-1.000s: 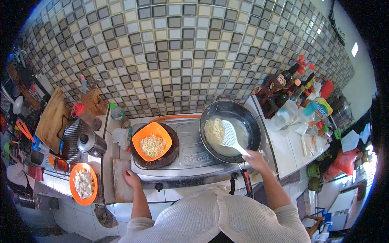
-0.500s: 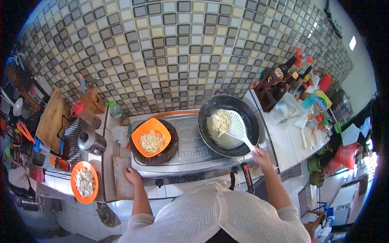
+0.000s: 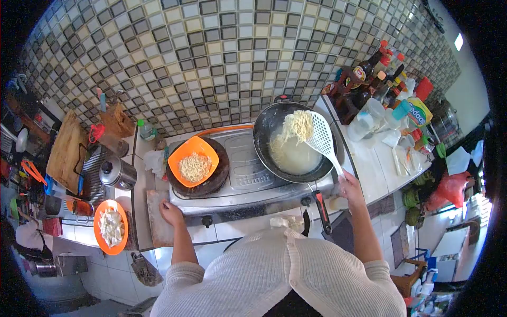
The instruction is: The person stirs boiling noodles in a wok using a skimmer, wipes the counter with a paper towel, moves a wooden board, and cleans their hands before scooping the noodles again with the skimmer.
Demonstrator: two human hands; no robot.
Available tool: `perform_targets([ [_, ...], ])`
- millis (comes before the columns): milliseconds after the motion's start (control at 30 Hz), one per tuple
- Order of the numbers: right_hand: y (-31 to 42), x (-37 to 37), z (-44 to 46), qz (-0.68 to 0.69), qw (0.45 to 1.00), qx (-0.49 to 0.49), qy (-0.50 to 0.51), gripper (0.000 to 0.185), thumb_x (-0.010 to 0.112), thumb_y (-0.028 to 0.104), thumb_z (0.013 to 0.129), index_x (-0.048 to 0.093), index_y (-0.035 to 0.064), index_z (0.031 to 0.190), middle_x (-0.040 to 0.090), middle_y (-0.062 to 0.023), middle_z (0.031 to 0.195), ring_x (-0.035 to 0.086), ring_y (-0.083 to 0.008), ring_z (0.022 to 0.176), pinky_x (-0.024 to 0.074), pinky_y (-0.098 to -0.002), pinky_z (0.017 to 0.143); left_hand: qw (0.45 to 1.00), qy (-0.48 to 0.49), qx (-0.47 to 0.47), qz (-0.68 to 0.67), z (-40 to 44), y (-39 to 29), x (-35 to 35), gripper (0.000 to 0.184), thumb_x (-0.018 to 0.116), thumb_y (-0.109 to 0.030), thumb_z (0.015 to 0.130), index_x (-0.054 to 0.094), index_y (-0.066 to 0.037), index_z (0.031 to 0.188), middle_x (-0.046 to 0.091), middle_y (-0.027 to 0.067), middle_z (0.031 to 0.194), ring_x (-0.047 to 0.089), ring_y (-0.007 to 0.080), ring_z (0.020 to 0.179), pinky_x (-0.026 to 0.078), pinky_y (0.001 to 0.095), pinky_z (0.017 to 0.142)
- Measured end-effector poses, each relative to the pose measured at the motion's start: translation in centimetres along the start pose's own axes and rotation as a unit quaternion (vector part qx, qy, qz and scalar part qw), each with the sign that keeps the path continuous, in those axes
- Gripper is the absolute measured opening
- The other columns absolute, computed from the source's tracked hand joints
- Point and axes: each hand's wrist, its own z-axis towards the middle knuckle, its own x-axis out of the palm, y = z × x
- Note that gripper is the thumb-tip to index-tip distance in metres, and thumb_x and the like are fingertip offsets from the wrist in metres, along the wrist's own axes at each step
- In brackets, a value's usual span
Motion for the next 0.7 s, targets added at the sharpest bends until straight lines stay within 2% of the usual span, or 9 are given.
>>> perform_targets([
  [233, -1.2, -0.4, 0.0, 0.006, 0.999, 0.023, 0.037, 0.038, 0.058, 0.015, 0.087, 0.051, 0.0054, 0.123, 0.041, 0.0075, 0.06, 0.033, -0.0018, 0.047, 0.0235, -0.0183, 0.04, 1.0, -0.029, 0.004, 0.001, 0.0, 0.2, 0.2, 0.026, 0.047, -0.018, 0.088, 0.062, 0.0, 0.099, 0.061, 0.0171, 0.102, 0.056, 0.0333, 0.097, 0.043, 0.0387, 0.086],
  [300, -1.6, -0.5, 0.1, -0.035, 0.998, 0.043, 0.007, 0.036, 0.058, 0.015, 0.087, 0.052, 0.0053, 0.121, 0.04, 0.0075, 0.059, 0.033, -0.002, 0.047, 0.0233, -0.018, 0.04, 0.999, -0.03, 0.008, -0.011, -0.4, -0.1, -0.3, 0.026, 0.047, -0.017, 0.088, 0.062, -0.001, 0.1, 0.061, 0.0171, 0.101, 0.056, 0.0335, 0.095, 0.043, 0.0395, 0.085],
  [400, -1.5, -0.9, 0.3, -0.016, 0.998, 0.056, 0.002, 0.034, 0.058, 0.015, 0.087, 0.054, 0.0054, 0.119, 0.039, 0.0076, 0.059, 0.033, -0.0019, 0.047, 0.0231, -0.0174, 0.04, 0.998, -0.061, 0.012, 0.011, -1.9, -0.7, -1.0, 0.026, 0.046, -0.017, 0.088, 0.061, -0.001, 0.102, 0.061, 0.0175, 0.101, 0.055, 0.0344, 0.095, 0.041, 0.041, 0.087],
  [467, -0.8, -1.3, 0.4, -0.006, 0.999, 0.037, 0.021, 0.034, 0.059, 0.016, 0.086, 0.054, 0.0055, 0.118, 0.039, 0.0076, 0.058, 0.033, -0.0017, 0.047, 0.023, -0.0174, 0.04, 0.991, -0.111, -0.017, 0.067, -4.3, -0.7, -1.7, 0.025, 0.046, -0.016, 0.087, 0.06, -0.002, 0.103, 0.06, 0.0184, 0.104, 0.053, 0.0352, 0.097, 0.04, 0.042, 0.087],
  [600, 0.2, -1.7, 0.3, 0.052, 0.996, 0.002, 0.073, 0.034, 0.059, 0.016, 0.086, 0.054, 0.0055, 0.118, 0.039, 0.0078, 0.058, 0.034, -0.0013, 0.047, 0.0228, -0.0173, 0.04, 0.992, -0.111, -0.002, 0.061, -11.0, 1.5, -2.9, 0.026, 0.048, -0.015, 0.086, 0.058, -0.004, 0.108, 0.057, 0.0172, 0.107, 0.05, 0.035, 0.101, 0.038, 0.0441, 0.087],
  [667, -0.9, -1.9, 0.6, 0.033, 0.997, 0.002, 0.069, 0.034, 0.059, 0.016, 0.086, 0.053, 0.0054, 0.119, 0.039, 0.0078, 0.058, 0.033, -0.0014, 0.047, 0.0225, -0.0174, 0.04, 0.983, -0.09, 0.035, 0.154, -15.5, 0.8, -4.8, 0.03, 0.051, -0.013, 0.082, 0.055, -0.008, 0.111, 0.053, 0.0146, 0.111, 0.048, 0.0342, 0.104, 0.038, 0.047, 0.085],
  [700, -1.9, -2.1, 0.9, 0.012, 0.998, 0.0, 0.065, 0.034, 0.058, 0.015, 0.087, 0.053, 0.0054, 0.119, 0.039, 0.0078, 0.058, 0.033, -0.0015, 0.047, 0.0223, -0.0175, 0.04, 0.983, -0.091, 0.036, 0.157, -17.0, 1.4, -5.5, 0.03, 0.051, -0.013, 0.082, 0.055, -0.008, 0.111, 0.053, 0.0146, 0.111, 0.048, 0.0342, 0.104, 0.038, 0.047, 0.085],
])
